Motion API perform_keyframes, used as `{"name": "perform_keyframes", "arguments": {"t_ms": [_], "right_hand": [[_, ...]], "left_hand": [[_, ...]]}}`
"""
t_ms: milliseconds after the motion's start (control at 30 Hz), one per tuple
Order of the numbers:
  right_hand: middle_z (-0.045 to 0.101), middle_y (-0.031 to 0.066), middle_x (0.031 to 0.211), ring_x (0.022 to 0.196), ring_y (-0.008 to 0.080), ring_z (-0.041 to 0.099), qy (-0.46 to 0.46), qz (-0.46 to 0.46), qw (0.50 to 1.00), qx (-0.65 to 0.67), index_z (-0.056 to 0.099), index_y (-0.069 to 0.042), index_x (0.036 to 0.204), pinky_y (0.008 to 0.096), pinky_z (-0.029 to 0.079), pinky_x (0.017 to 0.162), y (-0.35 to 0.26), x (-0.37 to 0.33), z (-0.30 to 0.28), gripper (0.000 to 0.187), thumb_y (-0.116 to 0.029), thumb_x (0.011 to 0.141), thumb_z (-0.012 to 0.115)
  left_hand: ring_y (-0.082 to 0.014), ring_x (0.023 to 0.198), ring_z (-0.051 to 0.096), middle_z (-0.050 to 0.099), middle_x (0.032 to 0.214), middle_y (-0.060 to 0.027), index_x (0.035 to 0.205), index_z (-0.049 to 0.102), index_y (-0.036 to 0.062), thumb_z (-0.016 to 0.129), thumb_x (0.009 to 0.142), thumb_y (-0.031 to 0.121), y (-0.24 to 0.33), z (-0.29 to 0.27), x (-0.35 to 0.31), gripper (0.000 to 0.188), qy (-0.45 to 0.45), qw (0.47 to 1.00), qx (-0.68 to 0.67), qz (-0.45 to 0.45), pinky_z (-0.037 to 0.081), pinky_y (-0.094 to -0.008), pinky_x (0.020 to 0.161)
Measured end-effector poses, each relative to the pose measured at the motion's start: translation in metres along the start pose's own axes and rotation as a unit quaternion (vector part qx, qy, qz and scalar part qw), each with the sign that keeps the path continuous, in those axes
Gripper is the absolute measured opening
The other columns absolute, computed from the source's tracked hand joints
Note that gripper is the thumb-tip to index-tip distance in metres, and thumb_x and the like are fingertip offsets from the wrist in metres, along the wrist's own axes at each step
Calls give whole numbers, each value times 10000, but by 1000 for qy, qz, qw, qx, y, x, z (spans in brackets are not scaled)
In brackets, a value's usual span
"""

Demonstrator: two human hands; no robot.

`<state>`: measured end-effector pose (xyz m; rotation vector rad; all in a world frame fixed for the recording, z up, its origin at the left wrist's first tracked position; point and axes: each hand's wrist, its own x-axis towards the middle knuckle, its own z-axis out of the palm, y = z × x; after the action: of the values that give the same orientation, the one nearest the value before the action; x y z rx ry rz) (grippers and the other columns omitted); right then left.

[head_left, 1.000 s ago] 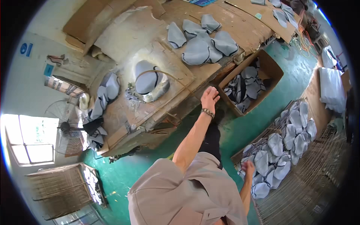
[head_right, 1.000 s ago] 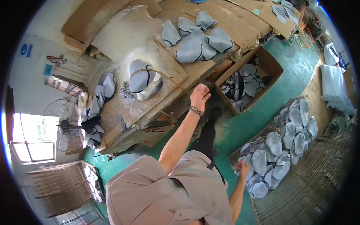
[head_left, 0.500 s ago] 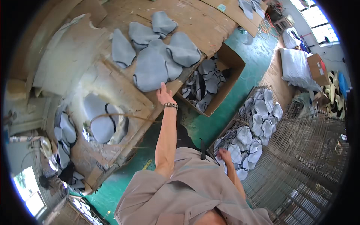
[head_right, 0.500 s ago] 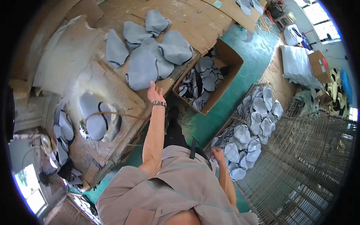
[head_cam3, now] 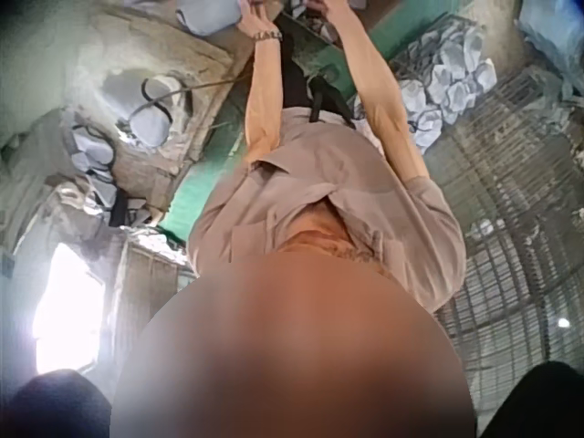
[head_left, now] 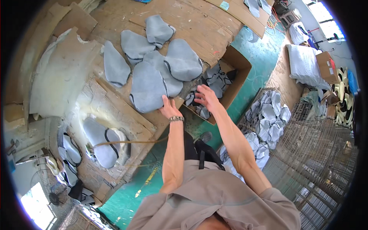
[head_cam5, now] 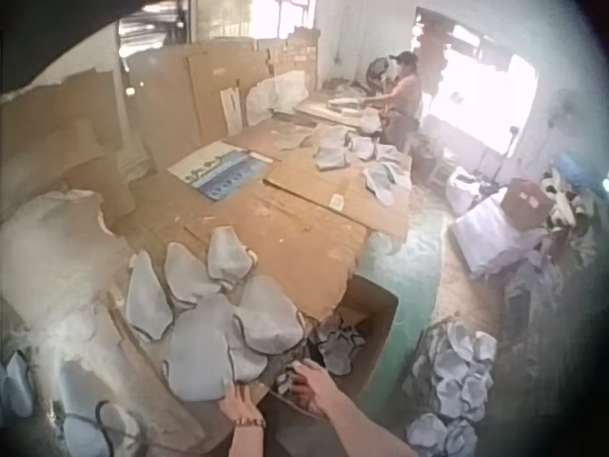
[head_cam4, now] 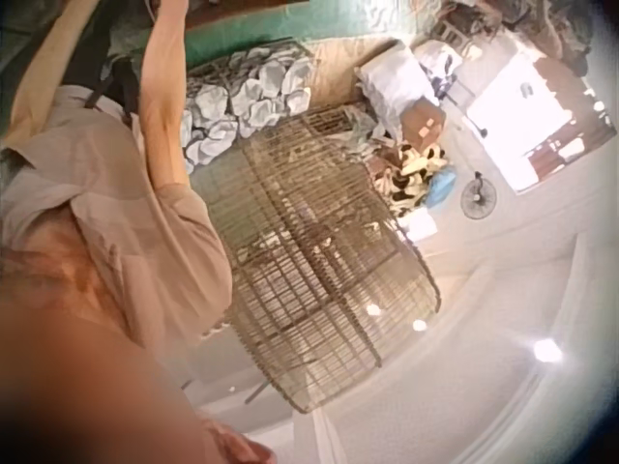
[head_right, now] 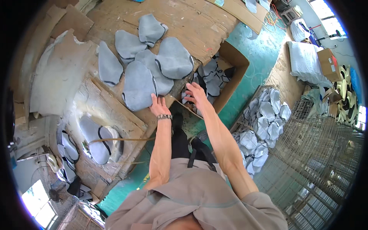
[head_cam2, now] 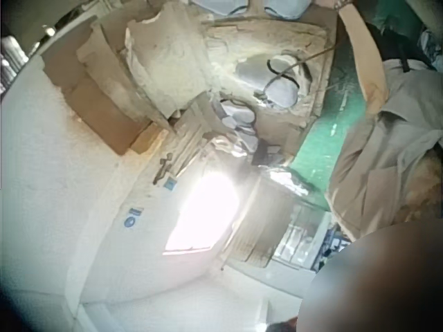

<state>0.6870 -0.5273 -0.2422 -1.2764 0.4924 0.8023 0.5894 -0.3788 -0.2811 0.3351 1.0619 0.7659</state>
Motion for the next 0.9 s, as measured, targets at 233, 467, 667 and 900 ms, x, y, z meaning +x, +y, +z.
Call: {"name": "perform_keyframes", "arguments": {"t_ms": [233,467,667,900], "right_hand": [[680,85,1126,1000,233,662,67,1,996,56,592,-27,1289,408,568,841,-32,83,17,497,-273,892,761],[699,44,954,862,162,681,86,-137,968,192,674,-72,1058,371,563,839,-55,-43,-32,184,-168,909,727],[725,70,1008,939,215,694,159,-180,944,228,669,-117,1022,425,523,914,-41,-157,-147,193,-288,937,690],[721,13,998,907,161,682,340,-166,838,393,688,-129,1040,390,539,876,20,-242,-284,182,-261,922,731]], "left_hand": [[-242,1006,665,648,1231,-74,1328,523,40,751,936,184,6,25,-5,476,-84,992,-93,6,514,-414,959],[-195,937,647,706,1105,-50,1161,659,53,658,998,337,85,62,-112,328,-206,977,-47,-15,482,-364,909],[-274,937,615,656,899,-114,1006,616,65,549,1042,410,53,39,-161,354,-295,936,29,-192,475,-420,913],[-300,1235,521,542,1313,-164,1341,535,-22,676,920,561,-30,50,-184,733,-304,881,290,-215,386,-449,1098]]}}
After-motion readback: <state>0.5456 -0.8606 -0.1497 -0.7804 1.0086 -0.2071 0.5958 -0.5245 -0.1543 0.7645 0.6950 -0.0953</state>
